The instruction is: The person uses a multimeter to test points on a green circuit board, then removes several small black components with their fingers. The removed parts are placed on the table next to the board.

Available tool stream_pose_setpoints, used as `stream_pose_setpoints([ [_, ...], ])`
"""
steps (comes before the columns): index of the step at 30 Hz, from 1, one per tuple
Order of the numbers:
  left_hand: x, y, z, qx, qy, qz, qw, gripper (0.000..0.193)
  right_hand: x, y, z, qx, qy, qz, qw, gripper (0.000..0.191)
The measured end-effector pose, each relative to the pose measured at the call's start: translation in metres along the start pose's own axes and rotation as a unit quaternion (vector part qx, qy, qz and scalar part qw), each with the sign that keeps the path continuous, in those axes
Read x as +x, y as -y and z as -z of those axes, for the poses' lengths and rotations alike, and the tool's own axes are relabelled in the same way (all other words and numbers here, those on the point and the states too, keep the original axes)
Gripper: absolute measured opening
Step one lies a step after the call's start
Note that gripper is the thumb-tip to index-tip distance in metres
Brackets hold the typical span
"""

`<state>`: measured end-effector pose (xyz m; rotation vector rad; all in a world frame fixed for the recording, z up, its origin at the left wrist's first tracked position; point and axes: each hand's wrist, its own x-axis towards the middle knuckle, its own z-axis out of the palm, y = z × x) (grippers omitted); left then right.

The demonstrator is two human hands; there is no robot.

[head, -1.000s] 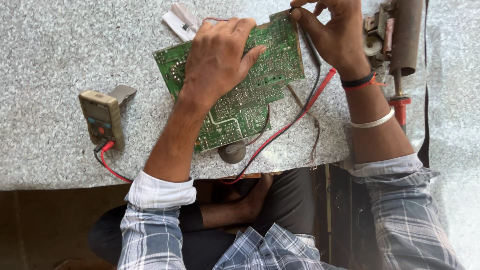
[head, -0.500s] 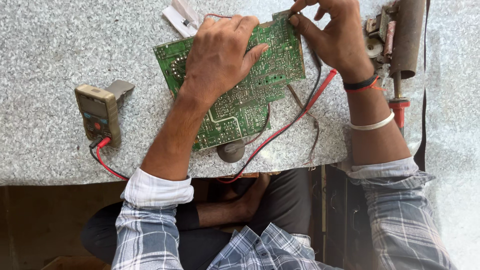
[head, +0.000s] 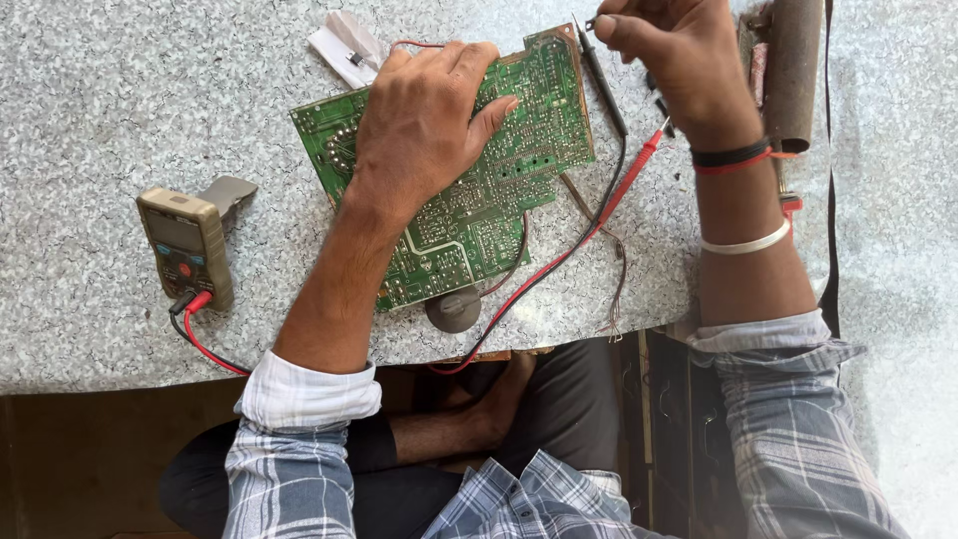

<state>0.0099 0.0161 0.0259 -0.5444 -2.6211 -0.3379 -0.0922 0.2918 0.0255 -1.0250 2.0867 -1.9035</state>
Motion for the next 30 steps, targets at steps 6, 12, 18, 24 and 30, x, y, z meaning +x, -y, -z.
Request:
stream_pose_setpoints([
  [6,-0.001,0.001,0.000,-0.008,-0.003,0.000,1.000,0.050,-0.005,0.000,0.006,0.005,0.010,-0.054,0.998,0.012],
  [12,0.001,0.000,0.003,-0.013,0.009,0.003,1.000,0.050,-0.002,-0.003,0.003,0.009,0.074,-0.039,0.996,0.013],
  [18,0.000,0.002,0.002,-0.007,-0.008,-0.005,1.000,0.048,-0.001,-0.011,0.004,-0.018,0.088,-0.032,0.995,0.013],
  [24,-0.001,0.003,0.002,-0.019,-0.014,-0.008,1.000,0.046,-0.004,-0.016,-0.001,-0.020,0.065,-0.014,0.998,0.007],
  [30,-0.001,0.003,-0.004,-0.003,-0.021,-0.007,1.000,0.047,-0.003,-0.017,-0.018,-0.061,0.027,0.004,0.998,0.006],
])
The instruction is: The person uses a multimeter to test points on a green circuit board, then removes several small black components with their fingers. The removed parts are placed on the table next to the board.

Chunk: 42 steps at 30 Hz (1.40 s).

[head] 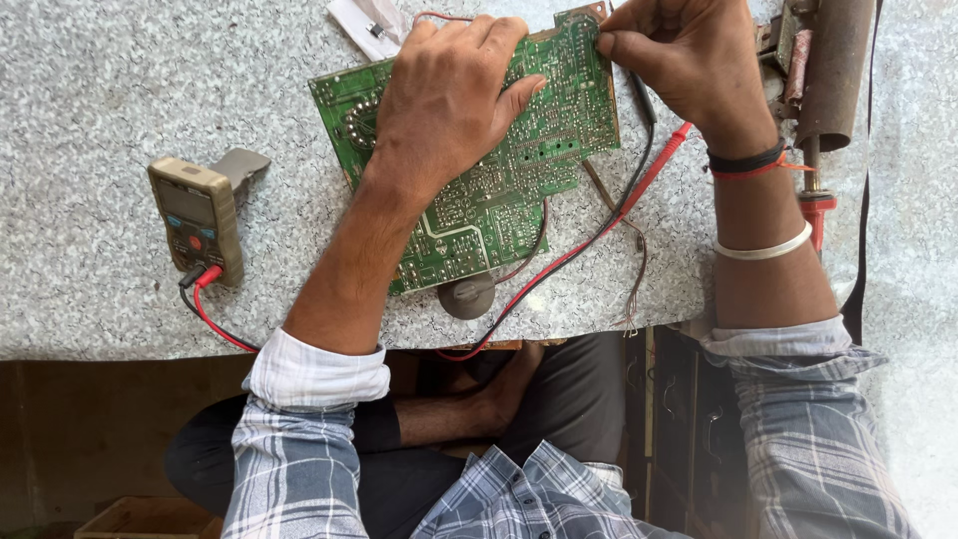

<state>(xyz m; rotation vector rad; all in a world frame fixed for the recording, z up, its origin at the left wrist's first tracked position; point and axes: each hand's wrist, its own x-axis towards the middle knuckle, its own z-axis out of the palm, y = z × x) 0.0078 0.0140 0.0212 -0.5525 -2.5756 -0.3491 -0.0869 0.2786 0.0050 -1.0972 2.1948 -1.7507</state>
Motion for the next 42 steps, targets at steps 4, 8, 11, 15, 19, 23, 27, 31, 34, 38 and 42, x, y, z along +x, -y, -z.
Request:
stream_pose_setpoints([
  [4,0.000,0.000,-0.003,0.020,0.004,0.003,1.000,0.049,0.002,0.003,-0.011,-0.027,-0.007,0.023,0.999,0.007],
  [8,-0.001,0.001,-0.001,0.020,-0.003,-0.003,1.000,0.048,0.003,0.008,-0.012,-0.001,-0.046,-0.009,0.999,0.009],
  [11,-0.003,0.000,-0.001,0.011,-0.004,0.001,1.000,0.047,0.004,0.008,-0.014,-0.081,-0.035,0.025,0.996,0.007],
  [15,-0.003,0.001,0.000,0.014,-0.001,0.002,1.000,0.045,0.003,0.009,-0.017,-0.150,-0.061,0.060,0.985,0.006],
  [19,-0.003,0.001,0.001,0.014,-0.013,-0.004,1.000,0.046,0.003,0.009,-0.013,-0.129,-0.041,0.097,0.986,0.006],
  [23,-0.003,0.000,0.002,0.010,-0.003,0.002,1.000,0.044,0.001,0.003,-0.010,-0.154,-0.058,0.084,0.983,0.006],
  [27,-0.002,-0.001,0.004,0.000,-0.011,-0.004,1.000,0.045,0.001,-0.002,-0.006,-0.069,-0.044,0.085,0.993,0.004],
  [31,-0.001,-0.002,0.008,0.004,-0.008,-0.005,1.000,0.043,0.005,-0.002,-0.011,-0.114,-0.033,0.121,0.985,0.006],
  [34,-0.001,-0.004,0.011,0.001,0.006,0.005,1.000,0.044,0.004,0.005,-0.016,-0.125,-0.040,0.080,0.988,0.005],
  [38,0.001,-0.006,0.014,-0.003,0.020,0.010,1.000,0.044,0.003,0.017,-0.014,-0.147,-0.040,0.042,0.987,0.007],
  [42,0.002,-0.007,0.014,-0.012,0.031,0.018,0.999,0.046,0.006,0.023,-0.013,-0.191,-0.051,0.052,0.979,0.008],
])
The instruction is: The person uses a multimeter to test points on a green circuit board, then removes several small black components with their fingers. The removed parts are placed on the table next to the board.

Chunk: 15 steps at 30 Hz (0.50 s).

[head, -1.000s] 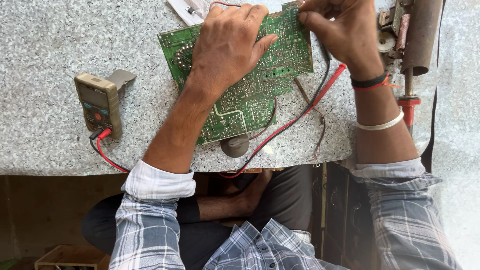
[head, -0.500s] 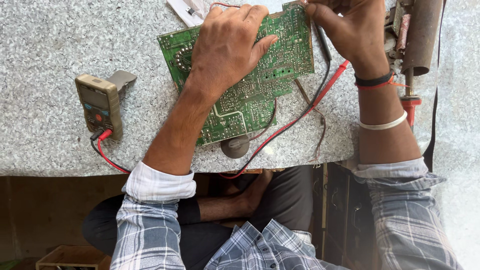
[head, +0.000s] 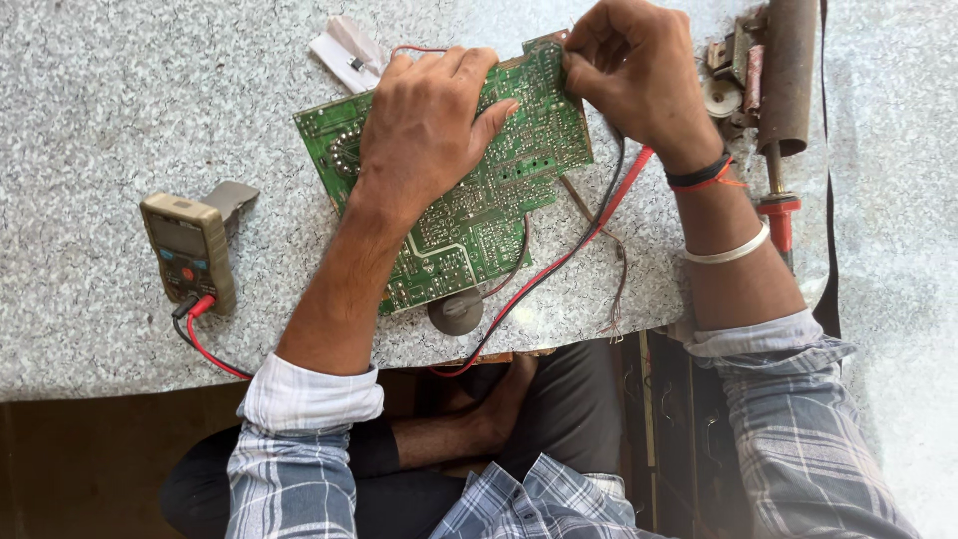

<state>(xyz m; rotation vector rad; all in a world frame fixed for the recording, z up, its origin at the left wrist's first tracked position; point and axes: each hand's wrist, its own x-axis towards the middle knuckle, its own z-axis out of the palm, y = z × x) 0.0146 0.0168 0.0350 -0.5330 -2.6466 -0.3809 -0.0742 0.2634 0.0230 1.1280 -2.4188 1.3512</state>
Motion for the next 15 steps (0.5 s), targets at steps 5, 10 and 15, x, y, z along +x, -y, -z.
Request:
stream_pose_setpoints([
  [5,0.000,-0.002,-0.002,0.006,0.002,0.002,1.000,0.047,0.001,0.000,0.000,0.011,-0.003,0.008,1.000,0.010],
  [10,0.000,-0.001,-0.003,0.005,0.006,0.001,1.000,0.047,0.001,-0.004,0.007,-0.044,-0.031,0.049,0.997,0.008],
  [15,0.000,-0.001,-0.005,0.012,0.014,0.005,1.000,0.046,-0.001,-0.013,0.010,-0.005,0.005,0.011,1.000,0.003],
])
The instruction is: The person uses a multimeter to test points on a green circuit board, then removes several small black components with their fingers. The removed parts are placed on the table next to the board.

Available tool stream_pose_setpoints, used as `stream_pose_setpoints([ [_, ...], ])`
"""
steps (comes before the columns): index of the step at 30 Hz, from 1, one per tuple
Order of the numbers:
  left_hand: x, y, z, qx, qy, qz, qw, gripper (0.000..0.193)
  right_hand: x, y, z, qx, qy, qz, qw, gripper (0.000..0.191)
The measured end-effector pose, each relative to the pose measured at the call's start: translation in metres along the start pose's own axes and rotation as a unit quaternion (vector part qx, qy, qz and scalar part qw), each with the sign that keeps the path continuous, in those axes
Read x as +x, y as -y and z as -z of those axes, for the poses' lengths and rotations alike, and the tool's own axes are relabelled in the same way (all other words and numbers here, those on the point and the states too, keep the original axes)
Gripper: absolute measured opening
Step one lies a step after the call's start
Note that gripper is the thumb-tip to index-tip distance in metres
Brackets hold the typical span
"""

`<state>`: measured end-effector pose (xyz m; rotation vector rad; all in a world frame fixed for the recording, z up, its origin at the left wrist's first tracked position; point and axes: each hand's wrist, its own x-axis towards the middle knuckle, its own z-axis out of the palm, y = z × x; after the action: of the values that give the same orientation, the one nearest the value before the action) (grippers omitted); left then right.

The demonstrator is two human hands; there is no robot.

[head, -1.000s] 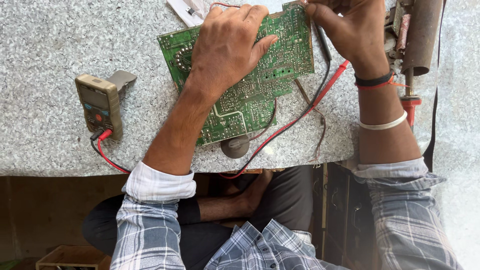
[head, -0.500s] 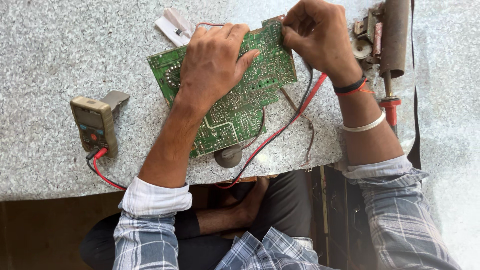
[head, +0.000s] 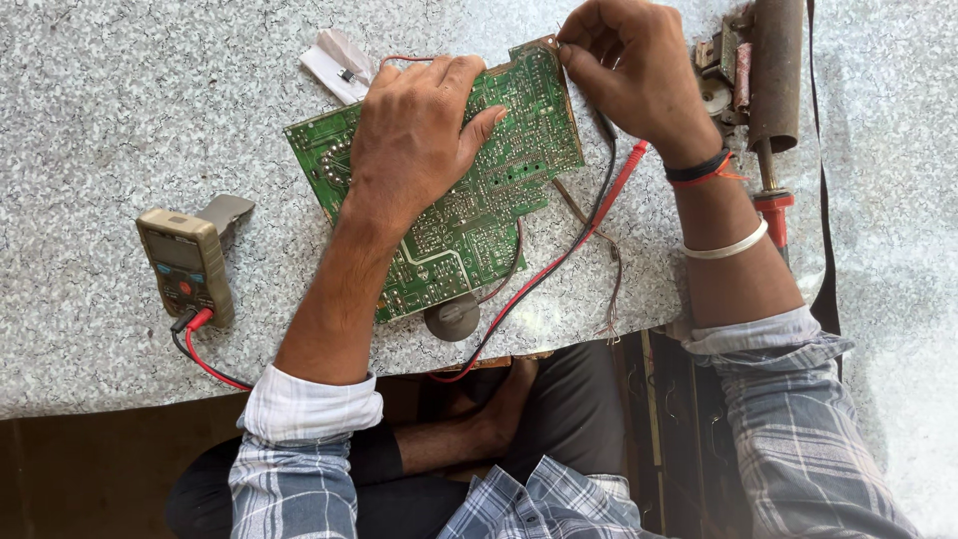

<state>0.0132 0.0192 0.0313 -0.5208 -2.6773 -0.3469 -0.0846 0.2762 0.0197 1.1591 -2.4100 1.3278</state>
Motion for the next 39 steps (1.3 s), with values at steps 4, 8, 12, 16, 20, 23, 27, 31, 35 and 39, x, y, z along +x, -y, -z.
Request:
stream_pose_setpoints([
  [4,0.001,0.001,-0.002,0.003,-0.016,-0.008,1.000,0.047,0.000,-0.006,0.001,-0.003,0.008,-0.005,1.000,0.004],
  [8,-0.001,0.002,-0.001,0.000,-0.012,-0.005,1.000,0.048,0.000,-0.001,0.001,0.020,0.044,-0.079,0.996,0.012],
  [12,0.000,0.003,-0.001,-0.003,-0.018,-0.010,1.000,0.048,0.000,0.009,0.013,0.065,0.125,-0.142,0.980,0.009],
  [16,-0.002,0.003,-0.002,0.002,-0.028,-0.012,1.000,0.046,0.003,0.013,0.022,0.122,0.190,-0.147,0.963,0.015],
  [20,-0.003,0.006,-0.005,0.002,-0.031,-0.019,0.999,0.045,0.002,0.015,0.030,0.085,0.253,-0.176,0.947,0.015],
  [23,-0.003,0.008,-0.008,0.003,-0.034,-0.024,0.999,0.045,0.003,0.016,0.033,0.059,0.300,-0.159,0.939,0.015],
  [27,-0.003,0.007,-0.011,0.006,-0.041,-0.021,0.999,0.048,0.004,0.018,0.035,-0.011,0.350,-0.144,0.926,0.016],
  [31,-0.002,0.008,-0.011,0.004,-0.035,-0.024,0.999,0.048,0.002,0.014,0.037,0.017,0.312,-0.169,0.935,0.013],
  [35,-0.002,0.009,-0.010,-0.004,-0.049,-0.034,0.998,0.050,-0.003,0.000,0.029,0.087,0.244,-0.146,0.955,0.012],
  [39,-0.002,0.007,-0.011,0.000,-0.037,-0.028,0.999,0.049,-0.007,-0.016,0.021,0.128,0.189,-0.119,0.966,0.014],
])
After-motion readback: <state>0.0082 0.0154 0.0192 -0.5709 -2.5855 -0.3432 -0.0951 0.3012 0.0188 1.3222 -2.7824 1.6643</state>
